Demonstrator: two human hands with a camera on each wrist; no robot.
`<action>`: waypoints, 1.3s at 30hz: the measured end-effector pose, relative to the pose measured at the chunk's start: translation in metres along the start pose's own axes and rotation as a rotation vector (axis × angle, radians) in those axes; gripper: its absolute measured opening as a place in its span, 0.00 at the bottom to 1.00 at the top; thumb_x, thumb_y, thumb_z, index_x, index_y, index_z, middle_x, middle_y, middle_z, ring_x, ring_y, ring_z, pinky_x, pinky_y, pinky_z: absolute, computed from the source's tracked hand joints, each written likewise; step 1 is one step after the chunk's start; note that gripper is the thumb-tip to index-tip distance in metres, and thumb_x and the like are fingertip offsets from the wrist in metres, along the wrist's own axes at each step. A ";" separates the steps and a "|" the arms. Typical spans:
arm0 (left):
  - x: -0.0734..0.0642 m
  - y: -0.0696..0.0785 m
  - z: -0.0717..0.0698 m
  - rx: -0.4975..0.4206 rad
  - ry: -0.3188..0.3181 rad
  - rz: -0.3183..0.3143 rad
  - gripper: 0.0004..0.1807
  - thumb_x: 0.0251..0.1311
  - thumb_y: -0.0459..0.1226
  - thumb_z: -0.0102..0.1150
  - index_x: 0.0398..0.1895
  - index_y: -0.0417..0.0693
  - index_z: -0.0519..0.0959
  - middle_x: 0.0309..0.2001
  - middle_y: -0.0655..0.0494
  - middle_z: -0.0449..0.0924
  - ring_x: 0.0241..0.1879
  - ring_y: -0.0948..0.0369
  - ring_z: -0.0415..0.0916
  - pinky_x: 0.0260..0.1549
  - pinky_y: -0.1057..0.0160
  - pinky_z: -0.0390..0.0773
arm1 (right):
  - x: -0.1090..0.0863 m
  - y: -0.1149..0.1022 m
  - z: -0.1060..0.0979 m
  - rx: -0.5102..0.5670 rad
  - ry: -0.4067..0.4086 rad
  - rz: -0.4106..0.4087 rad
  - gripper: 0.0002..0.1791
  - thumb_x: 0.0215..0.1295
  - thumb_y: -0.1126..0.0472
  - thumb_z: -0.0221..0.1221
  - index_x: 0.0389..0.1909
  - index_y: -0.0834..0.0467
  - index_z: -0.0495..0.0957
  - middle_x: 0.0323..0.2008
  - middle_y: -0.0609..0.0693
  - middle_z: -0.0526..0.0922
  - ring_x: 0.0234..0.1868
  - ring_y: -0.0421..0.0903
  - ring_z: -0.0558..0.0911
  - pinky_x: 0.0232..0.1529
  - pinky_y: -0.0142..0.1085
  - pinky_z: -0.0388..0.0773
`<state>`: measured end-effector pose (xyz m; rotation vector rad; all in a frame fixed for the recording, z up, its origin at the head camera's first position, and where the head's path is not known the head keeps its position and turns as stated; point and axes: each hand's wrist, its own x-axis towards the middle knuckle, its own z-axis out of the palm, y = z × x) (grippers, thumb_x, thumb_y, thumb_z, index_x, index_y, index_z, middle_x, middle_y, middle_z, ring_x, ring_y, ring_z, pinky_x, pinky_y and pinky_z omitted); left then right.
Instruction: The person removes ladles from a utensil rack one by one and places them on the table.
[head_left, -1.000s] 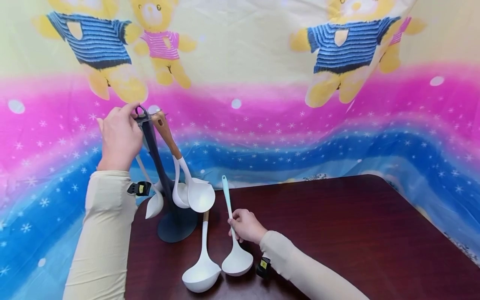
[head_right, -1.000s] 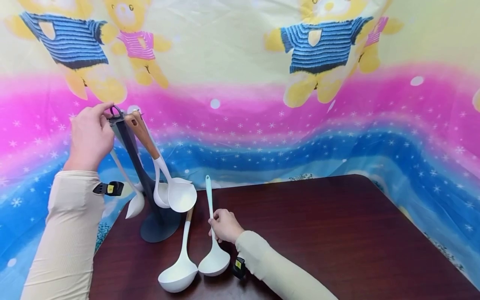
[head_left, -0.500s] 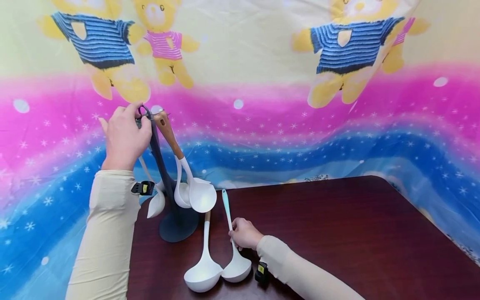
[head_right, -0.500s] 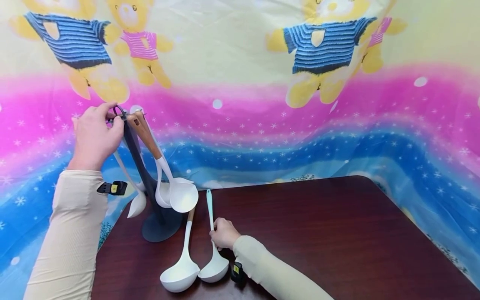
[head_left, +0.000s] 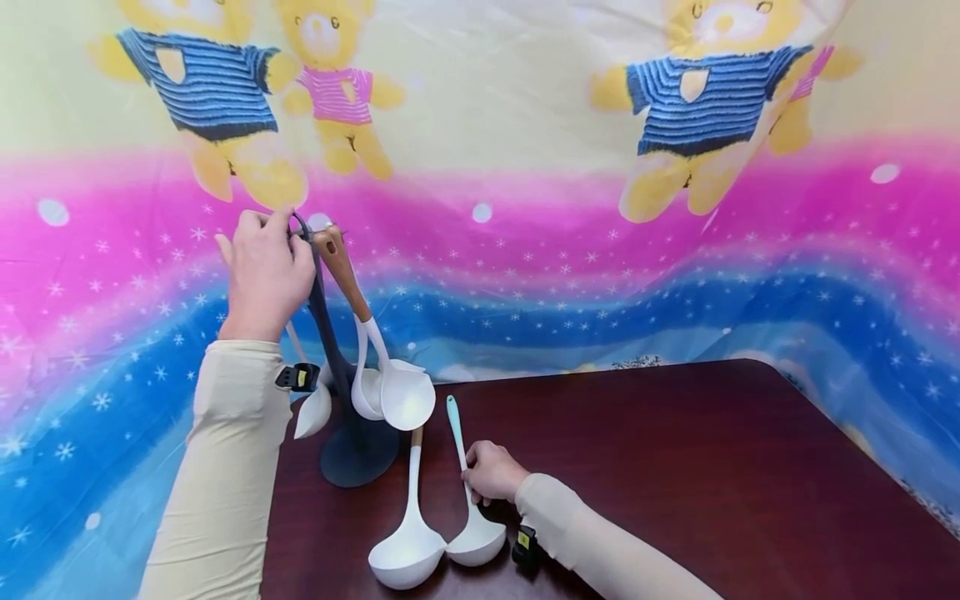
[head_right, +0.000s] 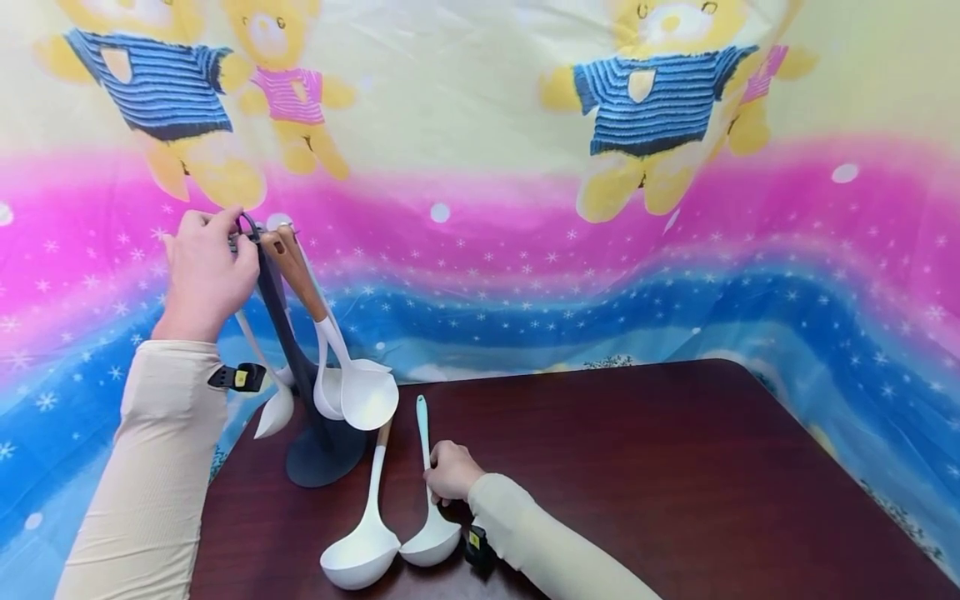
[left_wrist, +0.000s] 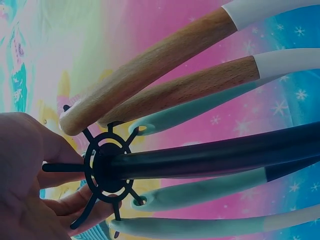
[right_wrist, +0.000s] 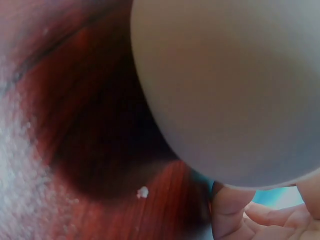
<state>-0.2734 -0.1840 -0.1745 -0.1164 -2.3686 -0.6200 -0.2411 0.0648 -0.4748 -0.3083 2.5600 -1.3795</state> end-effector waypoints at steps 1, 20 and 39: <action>0.000 0.000 0.000 0.004 -0.003 -0.001 0.27 0.73 0.38 0.41 0.74 0.44 0.65 0.55 0.32 0.67 0.64 0.40 0.62 0.71 0.32 0.31 | 0.000 0.000 0.001 0.000 -0.002 0.002 0.04 0.66 0.71 0.57 0.33 0.62 0.73 0.12 0.52 0.77 0.10 0.42 0.73 0.14 0.35 0.74; -0.001 0.002 0.002 0.116 -0.024 0.000 0.29 0.73 0.37 0.41 0.76 0.44 0.61 0.56 0.31 0.68 0.58 0.37 0.70 0.68 0.29 0.25 | 0.014 -0.032 -0.030 -0.015 -0.051 -0.031 0.10 0.68 0.64 0.60 0.46 0.65 0.73 0.26 0.59 0.81 0.17 0.49 0.80 0.20 0.41 0.80; -0.003 0.000 0.000 0.187 -0.027 0.012 0.30 0.71 0.34 0.43 0.76 0.42 0.59 0.56 0.29 0.67 0.53 0.34 0.73 0.68 0.29 0.25 | 0.036 -0.137 -0.030 0.150 -0.013 -0.412 0.29 0.74 0.59 0.55 0.74 0.47 0.61 0.71 0.48 0.68 0.43 0.52 0.87 0.42 0.35 0.81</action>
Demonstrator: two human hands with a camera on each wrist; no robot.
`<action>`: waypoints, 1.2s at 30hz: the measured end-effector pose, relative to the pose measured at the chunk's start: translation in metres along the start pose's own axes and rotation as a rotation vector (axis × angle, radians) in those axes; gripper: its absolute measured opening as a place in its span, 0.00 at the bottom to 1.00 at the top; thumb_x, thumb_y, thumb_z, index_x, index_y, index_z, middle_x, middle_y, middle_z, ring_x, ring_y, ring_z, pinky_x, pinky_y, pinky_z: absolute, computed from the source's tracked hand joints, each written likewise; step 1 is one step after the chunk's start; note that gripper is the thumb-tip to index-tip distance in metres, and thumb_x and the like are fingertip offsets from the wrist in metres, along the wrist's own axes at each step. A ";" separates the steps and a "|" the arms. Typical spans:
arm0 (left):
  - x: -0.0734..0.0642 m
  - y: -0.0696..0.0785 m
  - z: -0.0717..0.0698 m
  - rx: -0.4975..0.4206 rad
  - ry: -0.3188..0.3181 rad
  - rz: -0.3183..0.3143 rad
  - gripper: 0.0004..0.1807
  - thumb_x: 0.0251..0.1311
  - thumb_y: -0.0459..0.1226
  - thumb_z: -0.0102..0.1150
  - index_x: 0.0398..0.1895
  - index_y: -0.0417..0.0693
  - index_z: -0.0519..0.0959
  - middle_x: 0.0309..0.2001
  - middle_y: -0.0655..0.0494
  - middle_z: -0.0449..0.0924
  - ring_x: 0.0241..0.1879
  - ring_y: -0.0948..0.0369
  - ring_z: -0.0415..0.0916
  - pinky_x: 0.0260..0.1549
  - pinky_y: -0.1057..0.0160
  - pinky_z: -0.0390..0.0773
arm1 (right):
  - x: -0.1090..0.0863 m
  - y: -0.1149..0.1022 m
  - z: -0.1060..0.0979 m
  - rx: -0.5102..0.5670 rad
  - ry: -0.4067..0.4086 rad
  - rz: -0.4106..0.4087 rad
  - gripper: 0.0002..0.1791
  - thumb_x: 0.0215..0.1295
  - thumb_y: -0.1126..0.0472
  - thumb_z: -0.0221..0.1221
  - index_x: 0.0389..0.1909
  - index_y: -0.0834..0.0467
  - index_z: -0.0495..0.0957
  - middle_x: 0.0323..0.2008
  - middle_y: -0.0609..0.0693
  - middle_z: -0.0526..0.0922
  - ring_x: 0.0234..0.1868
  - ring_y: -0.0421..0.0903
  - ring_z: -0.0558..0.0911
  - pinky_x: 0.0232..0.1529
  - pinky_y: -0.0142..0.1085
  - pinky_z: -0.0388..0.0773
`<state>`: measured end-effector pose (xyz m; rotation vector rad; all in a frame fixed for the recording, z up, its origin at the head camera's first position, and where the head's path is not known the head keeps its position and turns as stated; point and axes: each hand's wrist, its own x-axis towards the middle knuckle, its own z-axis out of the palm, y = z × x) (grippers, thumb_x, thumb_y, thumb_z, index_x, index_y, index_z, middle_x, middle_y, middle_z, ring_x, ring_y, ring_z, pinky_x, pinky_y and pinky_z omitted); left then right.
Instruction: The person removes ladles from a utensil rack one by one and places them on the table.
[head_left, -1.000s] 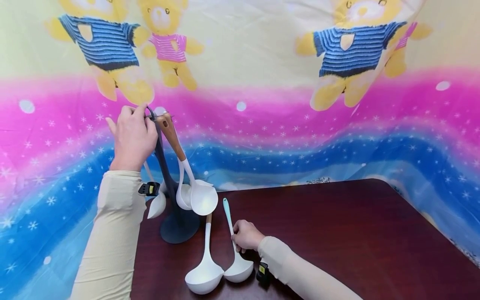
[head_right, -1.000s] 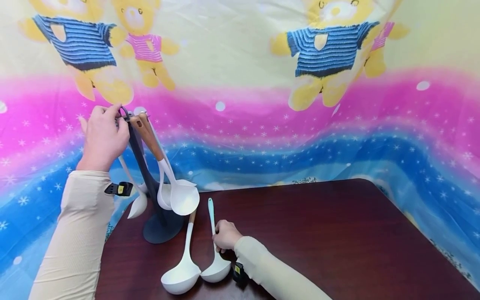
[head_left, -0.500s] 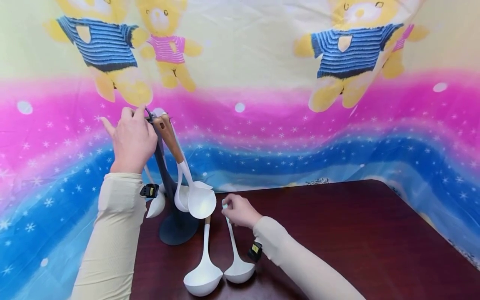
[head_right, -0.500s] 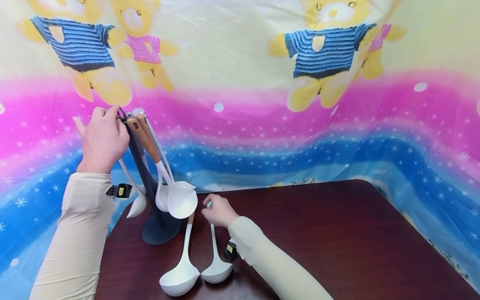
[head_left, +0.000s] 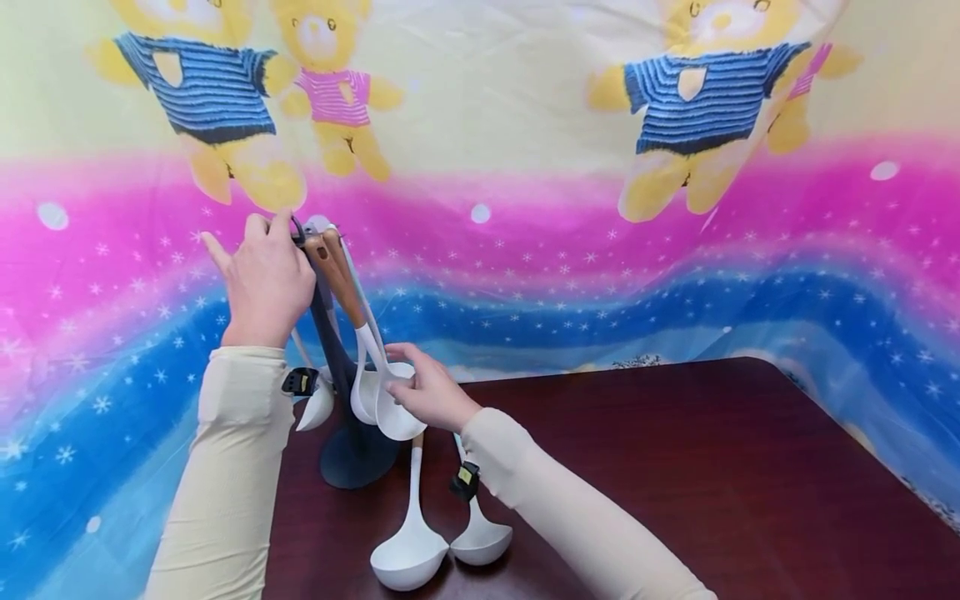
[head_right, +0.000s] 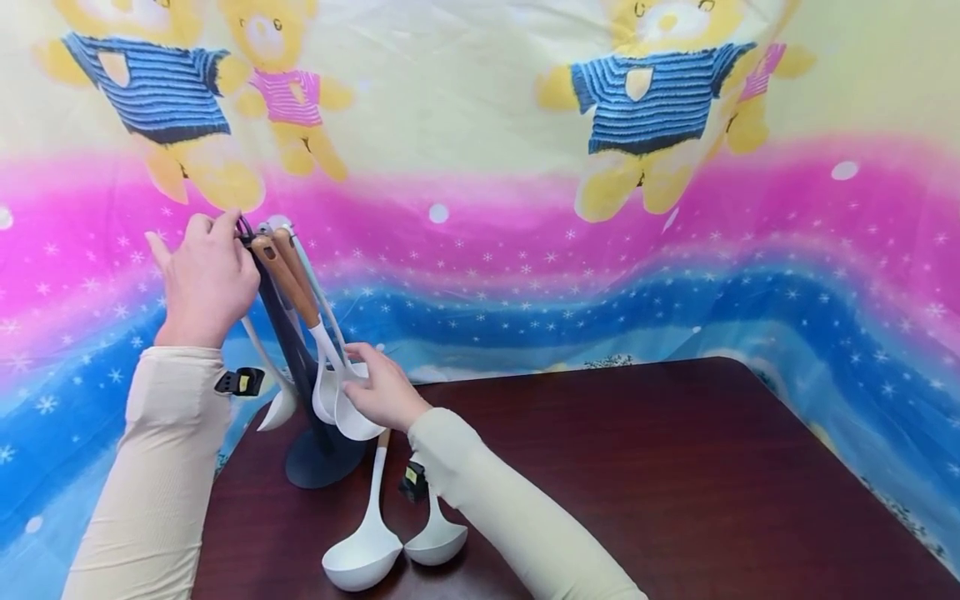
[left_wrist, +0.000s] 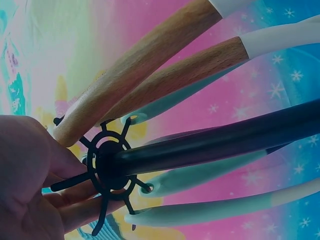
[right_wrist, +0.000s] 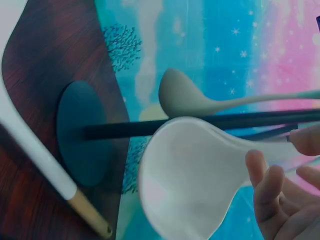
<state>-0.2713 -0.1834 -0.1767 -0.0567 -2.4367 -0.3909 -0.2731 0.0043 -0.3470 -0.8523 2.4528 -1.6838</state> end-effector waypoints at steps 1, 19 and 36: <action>-0.001 -0.001 0.000 0.000 -0.002 -0.001 0.30 0.71 0.34 0.43 0.76 0.42 0.59 0.57 0.29 0.67 0.54 0.34 0.72 0.68 0.29 0.25 | 0.001 -0.002 0.002 0.004 -0.013 -0.010 0.29 0.74 0.59 0.55 0.74 0.47 0.61 0.71 0.48 0.68 0.43 0.52 0.87 0.43 0.35 0.81; -0.002 0.004 -0.001 0.008 -0.007 -0.001 0.31 0.70 0.33 0.44 0.76 0.42 0.59 0.58 0.29 0.66 0.49 0.32 0.76 0.69 0.29 0.27 | 0.003 -0.015 0.020 -0.116 -0.037 -0.129 0.17 0.79 0.53 0.49 0.55 0.58 0.77 0.43 0.48 0.78 0.31 0.38 0.79 0.33 0.31 0.78; -0.001 0.003 -0.001 -0.007 -0.015 0.009 0.31 0.70 0.32 0.44 0.76 0.43 0.59 0.57 0.30 0.67 0.51 0.32 0.75 0.68 0.29 0.27 | 0.000 -0.025 0.023 -0.160 -0.013 -0.176 0.14 0.79 0.54 0.49 0.47 0.59 0.77 0.36 0.47 0.75 0.32 0.41 0.77 0.33 0.29 0.76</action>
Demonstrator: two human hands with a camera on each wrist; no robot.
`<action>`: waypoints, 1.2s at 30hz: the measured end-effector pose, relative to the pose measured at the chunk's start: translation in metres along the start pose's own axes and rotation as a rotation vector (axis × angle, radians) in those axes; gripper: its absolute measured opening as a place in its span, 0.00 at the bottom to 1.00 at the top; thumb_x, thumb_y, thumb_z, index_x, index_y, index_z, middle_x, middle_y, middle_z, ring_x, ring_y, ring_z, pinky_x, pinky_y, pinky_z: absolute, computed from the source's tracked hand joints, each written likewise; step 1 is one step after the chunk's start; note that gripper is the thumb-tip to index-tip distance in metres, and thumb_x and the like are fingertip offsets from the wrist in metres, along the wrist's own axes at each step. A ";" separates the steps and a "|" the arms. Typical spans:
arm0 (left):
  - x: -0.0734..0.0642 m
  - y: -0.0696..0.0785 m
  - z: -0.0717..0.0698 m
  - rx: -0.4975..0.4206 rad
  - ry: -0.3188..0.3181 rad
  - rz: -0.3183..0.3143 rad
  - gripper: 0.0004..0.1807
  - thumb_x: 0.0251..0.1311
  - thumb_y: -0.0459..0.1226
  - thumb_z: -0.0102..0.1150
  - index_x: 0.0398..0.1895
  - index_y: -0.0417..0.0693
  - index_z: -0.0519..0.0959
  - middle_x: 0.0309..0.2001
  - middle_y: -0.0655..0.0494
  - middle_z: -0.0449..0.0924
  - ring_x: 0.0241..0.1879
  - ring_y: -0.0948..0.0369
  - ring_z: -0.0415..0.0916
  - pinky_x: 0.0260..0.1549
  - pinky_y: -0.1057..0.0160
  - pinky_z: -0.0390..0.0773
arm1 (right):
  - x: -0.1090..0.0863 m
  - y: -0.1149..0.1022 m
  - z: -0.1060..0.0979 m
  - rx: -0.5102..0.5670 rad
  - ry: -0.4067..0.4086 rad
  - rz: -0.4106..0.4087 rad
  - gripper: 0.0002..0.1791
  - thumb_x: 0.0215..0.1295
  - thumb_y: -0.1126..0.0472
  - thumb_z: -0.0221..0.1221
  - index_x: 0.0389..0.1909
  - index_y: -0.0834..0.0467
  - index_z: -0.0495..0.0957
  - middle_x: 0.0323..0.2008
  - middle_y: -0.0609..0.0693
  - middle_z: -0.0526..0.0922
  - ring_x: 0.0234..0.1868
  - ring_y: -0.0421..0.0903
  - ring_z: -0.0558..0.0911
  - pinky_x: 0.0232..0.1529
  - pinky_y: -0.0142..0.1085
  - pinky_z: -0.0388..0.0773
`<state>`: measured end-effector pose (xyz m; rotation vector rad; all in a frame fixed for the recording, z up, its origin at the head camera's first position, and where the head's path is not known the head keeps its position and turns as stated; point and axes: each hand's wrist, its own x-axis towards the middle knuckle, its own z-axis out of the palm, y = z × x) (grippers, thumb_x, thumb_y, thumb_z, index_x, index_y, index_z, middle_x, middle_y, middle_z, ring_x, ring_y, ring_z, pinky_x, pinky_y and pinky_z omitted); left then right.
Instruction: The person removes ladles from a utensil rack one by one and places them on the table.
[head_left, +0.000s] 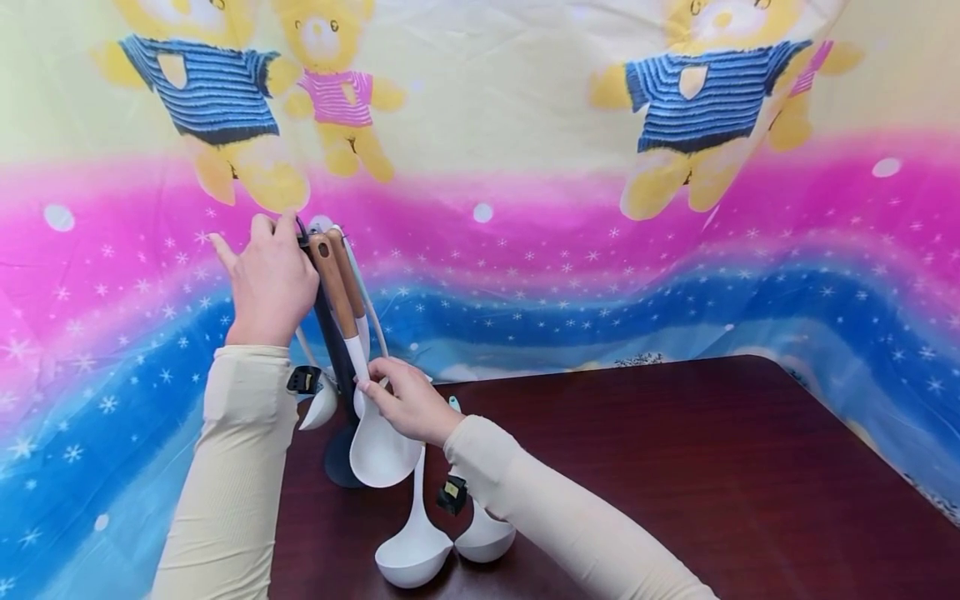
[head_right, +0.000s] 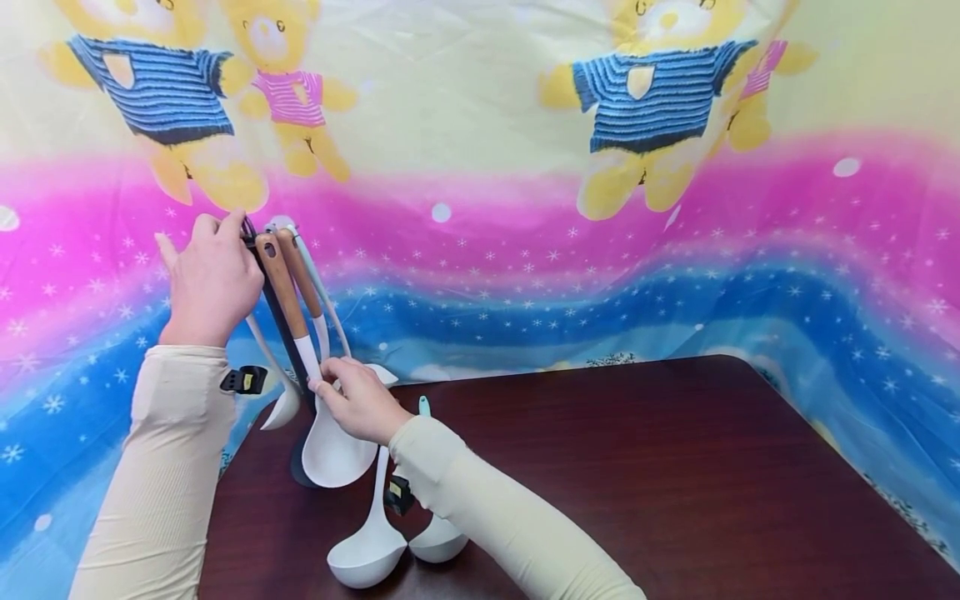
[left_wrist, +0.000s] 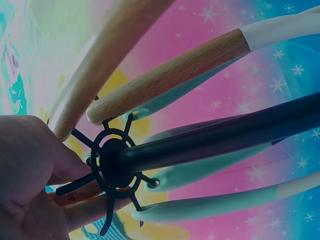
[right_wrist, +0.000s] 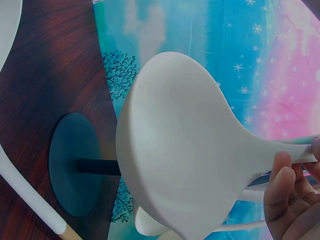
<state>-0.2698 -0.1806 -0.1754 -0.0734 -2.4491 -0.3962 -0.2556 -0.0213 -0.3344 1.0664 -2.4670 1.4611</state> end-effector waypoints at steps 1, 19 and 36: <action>0.000 0.000 0.000 -0.001 0.000 0.000 0.31 0.70 0.32 0.44 0.76 0.43 0.59 0.57 0.30 0.67 0.51 0.32 0.75 0.68 0.29 0.27 | 0.000 0.000 0.000 -0.001 0.003 -0.003 0.14 0.79 0.54 0.49 0.47 0.59 0.77 0.37 0.47 0.75 0.32 0.40 0.77 0.33 0.29 0.76; 0.000 -0.009 -0.003 -0.045 -0.032 -0.013 0.30 0.69 0.30 0.41 0.76 0.41 0.58 0.56 0.29 0.65 0.58 0.34 0.68 0.67 0.28 0.24 | -0.019 0.002 -0.008 0.049 0.046 -0.002 0.13 0.77 0.55 0.52 0.51 0.58 0.78 0.41 0.47 0.78 0.33 0.41 0.77 0.34 0.30 0.78; 0.002 -0.006 -0.006 -0.079 -0.031 0.008 0.29 0.69 0.30 0.41 0.75 0.41 0.60 0.57 0.29 0.66 0.62 0.34 0.63 0.70 0.31 0.29 | -0.058 0.045 -0.057 -0.019 0.135 0.115 0.10 0.76 0.58 0.53 0.52 0.57 0.77 0.38 0.49 0.81 0.29 0.43 0.77 0.34 0.37 0.77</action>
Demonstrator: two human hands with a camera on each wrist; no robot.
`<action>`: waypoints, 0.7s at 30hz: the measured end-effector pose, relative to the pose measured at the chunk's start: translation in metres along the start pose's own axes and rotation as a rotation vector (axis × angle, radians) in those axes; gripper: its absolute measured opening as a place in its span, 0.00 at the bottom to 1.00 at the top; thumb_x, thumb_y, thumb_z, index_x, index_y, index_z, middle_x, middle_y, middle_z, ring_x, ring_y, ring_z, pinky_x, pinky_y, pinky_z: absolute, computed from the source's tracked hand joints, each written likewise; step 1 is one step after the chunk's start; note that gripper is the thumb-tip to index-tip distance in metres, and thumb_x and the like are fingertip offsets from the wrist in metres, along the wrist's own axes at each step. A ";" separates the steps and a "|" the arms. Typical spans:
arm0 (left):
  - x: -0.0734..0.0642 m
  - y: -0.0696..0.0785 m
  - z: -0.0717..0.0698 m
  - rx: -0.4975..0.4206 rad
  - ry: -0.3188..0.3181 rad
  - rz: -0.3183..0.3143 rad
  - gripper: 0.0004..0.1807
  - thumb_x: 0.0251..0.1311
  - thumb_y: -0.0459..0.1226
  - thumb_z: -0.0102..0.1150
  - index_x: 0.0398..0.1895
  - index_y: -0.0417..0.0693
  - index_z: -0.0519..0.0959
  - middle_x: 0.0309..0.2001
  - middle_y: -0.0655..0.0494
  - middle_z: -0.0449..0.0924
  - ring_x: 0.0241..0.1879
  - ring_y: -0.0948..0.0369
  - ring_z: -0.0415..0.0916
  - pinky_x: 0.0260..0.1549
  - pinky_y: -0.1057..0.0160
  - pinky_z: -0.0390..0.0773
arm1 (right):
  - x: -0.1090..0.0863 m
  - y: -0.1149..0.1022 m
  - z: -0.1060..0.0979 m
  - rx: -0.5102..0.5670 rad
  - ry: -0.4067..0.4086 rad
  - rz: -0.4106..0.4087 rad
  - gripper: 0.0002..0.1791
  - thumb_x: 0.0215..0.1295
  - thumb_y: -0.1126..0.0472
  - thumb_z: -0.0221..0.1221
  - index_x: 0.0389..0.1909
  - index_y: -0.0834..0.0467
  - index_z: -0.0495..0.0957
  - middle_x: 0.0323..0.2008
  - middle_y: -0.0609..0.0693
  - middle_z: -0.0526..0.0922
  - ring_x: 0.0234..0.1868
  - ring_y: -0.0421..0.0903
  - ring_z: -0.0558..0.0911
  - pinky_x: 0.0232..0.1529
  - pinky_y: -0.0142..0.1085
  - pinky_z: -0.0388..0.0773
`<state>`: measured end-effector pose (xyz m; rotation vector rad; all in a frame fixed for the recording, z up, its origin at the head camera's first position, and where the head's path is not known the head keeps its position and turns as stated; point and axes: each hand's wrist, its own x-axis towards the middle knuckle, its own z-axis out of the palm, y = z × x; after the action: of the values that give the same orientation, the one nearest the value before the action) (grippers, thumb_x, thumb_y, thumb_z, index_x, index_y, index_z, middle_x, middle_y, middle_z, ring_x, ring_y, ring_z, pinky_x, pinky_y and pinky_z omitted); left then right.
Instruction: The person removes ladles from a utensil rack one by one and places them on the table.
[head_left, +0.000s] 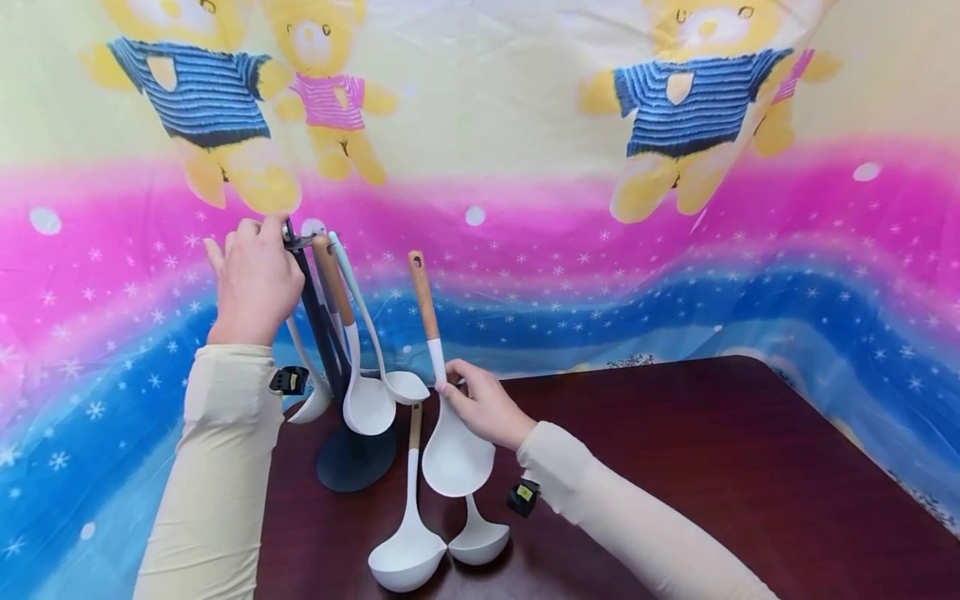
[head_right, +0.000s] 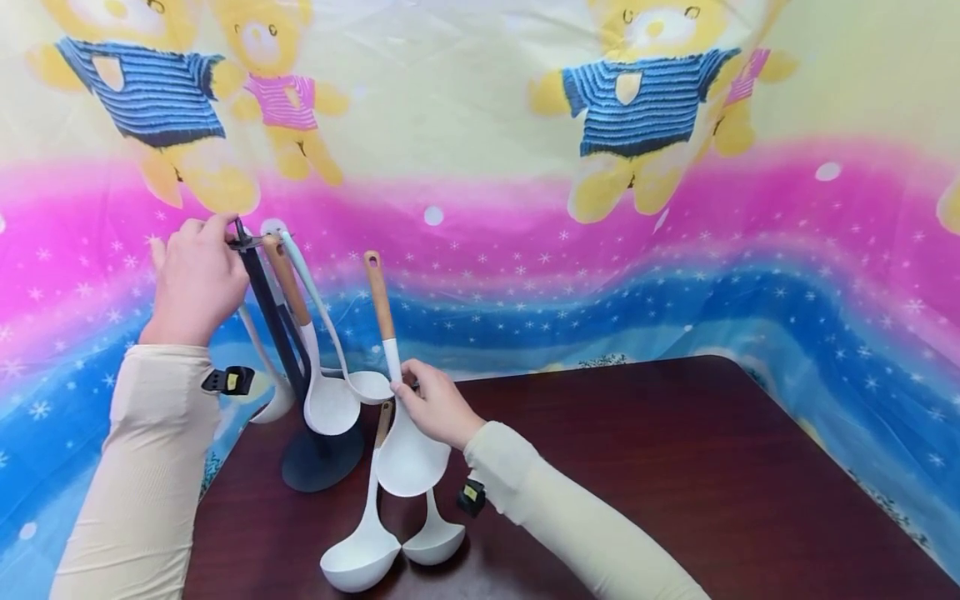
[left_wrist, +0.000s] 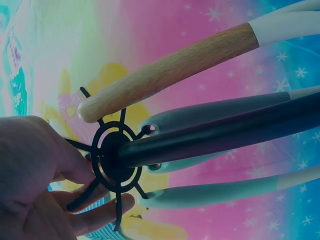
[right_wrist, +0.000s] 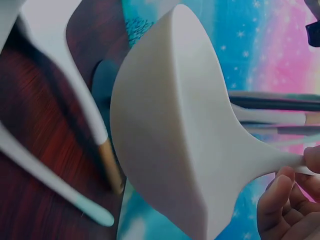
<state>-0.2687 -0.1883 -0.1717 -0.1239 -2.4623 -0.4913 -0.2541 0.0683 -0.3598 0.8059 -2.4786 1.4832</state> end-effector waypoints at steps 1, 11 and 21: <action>0.000 0.000 0.000 -0.004 0.004 0.004 0.29 0.69 0.30 0.41 0.75 0.41 0.61 0.57 0.29 0.67 0.61 0.33 0.63 0.70 0.31 0.30 | -0.001 0.003 -0.003 -0.007 0.003 0.004 0.10 0.76 0.58 0.53 0.51 0.57 0.77 0.37 0.49 0.81 0.29 0.43 0.77 0.33 0.37 0.77; 0.004 -0.004 -0.001 0.010 0.011 -0.024 0.30 0.71 0.35 0.32 0.76 0.48 0.61 0.58 0.30 0.69 0.63 0.34 0.65 0.69 0.29 0.30 | -0.018 0.027 -0.022 -0.065 -0.012 0.073 0.08 0.75 0.60 0.54 0.46 0.59 0.79 0.30 0.48 0.79 0.28 0.42 0.76 0.31 0.36 0.78; 0.001 -0.001 -0.001 -0.001 0.026 -0.040 0.31 0.72 0.48 0.39 0.76 0.50 0.62 0.52 0.35 0.71 0.60 0.39 0.68 0.68 0.28 0.28 | -0.036 0.052 -0.031 -0.129 -0.077 0.186 0.07 0.74 0.62 0.55 0.42 0.60 0.79 0.24 0.48 0.77 0.23 0.41 0.73 0.26 0.34 0.75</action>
<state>-0.2688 -0.1899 -0.1707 -0.0685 -2.4437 -0.5082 -0.2552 0.1273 -0.3983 0.6367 -2.7391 1.3508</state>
